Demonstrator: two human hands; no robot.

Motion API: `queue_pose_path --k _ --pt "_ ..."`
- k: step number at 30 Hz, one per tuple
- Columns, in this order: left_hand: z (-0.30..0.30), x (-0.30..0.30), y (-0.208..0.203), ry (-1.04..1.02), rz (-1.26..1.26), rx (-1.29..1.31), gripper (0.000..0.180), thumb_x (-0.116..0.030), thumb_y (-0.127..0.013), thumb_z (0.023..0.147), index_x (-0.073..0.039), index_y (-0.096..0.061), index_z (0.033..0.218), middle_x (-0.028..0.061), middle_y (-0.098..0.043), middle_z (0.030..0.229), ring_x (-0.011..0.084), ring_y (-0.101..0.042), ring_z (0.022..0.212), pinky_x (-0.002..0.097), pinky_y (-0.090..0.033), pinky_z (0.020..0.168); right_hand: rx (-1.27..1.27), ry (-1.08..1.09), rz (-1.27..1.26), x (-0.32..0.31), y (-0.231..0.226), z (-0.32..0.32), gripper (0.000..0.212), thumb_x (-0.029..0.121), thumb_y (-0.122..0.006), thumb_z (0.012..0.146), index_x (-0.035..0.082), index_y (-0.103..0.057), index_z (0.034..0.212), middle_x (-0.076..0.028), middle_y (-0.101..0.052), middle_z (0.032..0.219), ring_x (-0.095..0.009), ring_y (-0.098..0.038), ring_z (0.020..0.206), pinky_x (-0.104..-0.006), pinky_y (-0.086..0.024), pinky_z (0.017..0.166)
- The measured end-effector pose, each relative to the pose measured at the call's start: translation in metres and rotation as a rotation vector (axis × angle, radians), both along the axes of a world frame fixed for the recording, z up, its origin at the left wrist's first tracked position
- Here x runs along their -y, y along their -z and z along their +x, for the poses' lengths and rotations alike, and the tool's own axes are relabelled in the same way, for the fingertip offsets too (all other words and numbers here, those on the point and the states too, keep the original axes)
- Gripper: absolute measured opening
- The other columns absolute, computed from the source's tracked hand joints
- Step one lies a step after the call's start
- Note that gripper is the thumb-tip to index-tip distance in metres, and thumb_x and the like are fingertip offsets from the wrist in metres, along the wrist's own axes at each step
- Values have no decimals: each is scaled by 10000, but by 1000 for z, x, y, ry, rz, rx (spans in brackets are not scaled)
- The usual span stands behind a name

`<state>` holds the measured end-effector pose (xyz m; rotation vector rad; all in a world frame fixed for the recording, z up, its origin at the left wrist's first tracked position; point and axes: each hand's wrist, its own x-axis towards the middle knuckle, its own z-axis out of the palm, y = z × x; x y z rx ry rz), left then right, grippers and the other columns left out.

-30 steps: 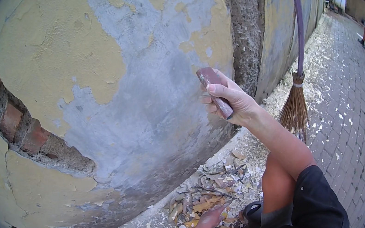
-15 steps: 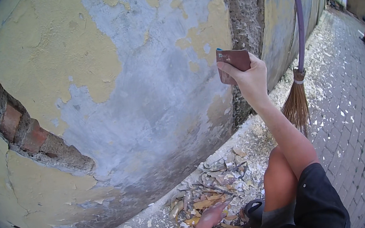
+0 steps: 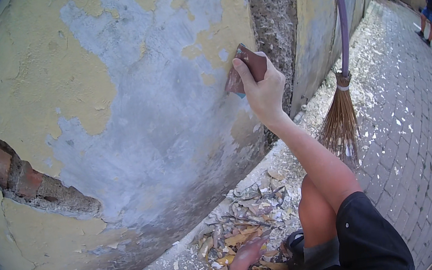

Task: The person sands the surface of an old exterior wall using a piece of sandpaper.

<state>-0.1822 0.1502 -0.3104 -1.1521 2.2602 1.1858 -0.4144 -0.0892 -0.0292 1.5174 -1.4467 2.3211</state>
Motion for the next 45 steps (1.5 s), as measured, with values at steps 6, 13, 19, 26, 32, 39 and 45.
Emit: queue_pose_path --k 6,13,19,26,32,39,45 --pt "3 -1 17 41 26 59 600 -331 -554 1005 -284 -325 1557 139 -411 1555 335 -397 1428 452 -344 1165 -96 23 -156 13 -8 3 175 165 -712 943 3 -647 928 -138 -660 722 -244 -609 592 -321 -479 601" --pt "6 -5 16 18 6 14 570 -245 -603 971 -229 -418 1509 130 -471 1508 316 -458 1385 460 -418 1103 -102 75 -407 36 -65 -1 234 190 -701 949 0 -598 859 -140 -614 680 -257 -588 569 -347 -454 560" --pt "16 1 32 36 95 43 607 -296 -546 1008 -328 -303 1562 115 -361 1593 316 -326 1475 451 -320 1190 -277 46 -162 29 -3 -21 192 175 -695 954 12 -623 880 -109 -593 672 -246 -571 566 -343 -443 548" --pt "6 13 27 11 102 45 604 -317 -590 977 -270 -367 1536 156 -424 1543 354 -433 1399 463 -390 1129 -198 147 -186 24 -22 -21 229 207 -742 920 6 -647 867 -107 -629 691 -233 -600 583 -325 -463 567" --pt "7 18 44 16 111 -51 628 -354 -561 986 -332 -307 1559 157 -400 1562 357 -411 1416 467 -367 1148 -184 188 -233 28 -39 -11 257 228 -741 923 -4 -650 863 -108 -632 688 -228 -611 578 -329 -465 561" --pt "29 28 41 -72 109 -76 686 -371 -607 947 -156 -353 1546 180 -462 1513 340 -445 1394 422 -360 1152 -363 257 -467 45 -168 -53 194 146 -744 901 0 -638 830 -116 -597 667 -254 -591 571 -333 -442 532" --pt "95 28 17 -402 -43 -69 656 -351 -631 928 -240 -392 1528 159 -478 1505 337 -458 1381 436 -367 1154 -414 138 -318 45 -81 -51 173 94 -766 870 22 -640 776 -86 -597 669 -225 -572 560 -332 -421 516"
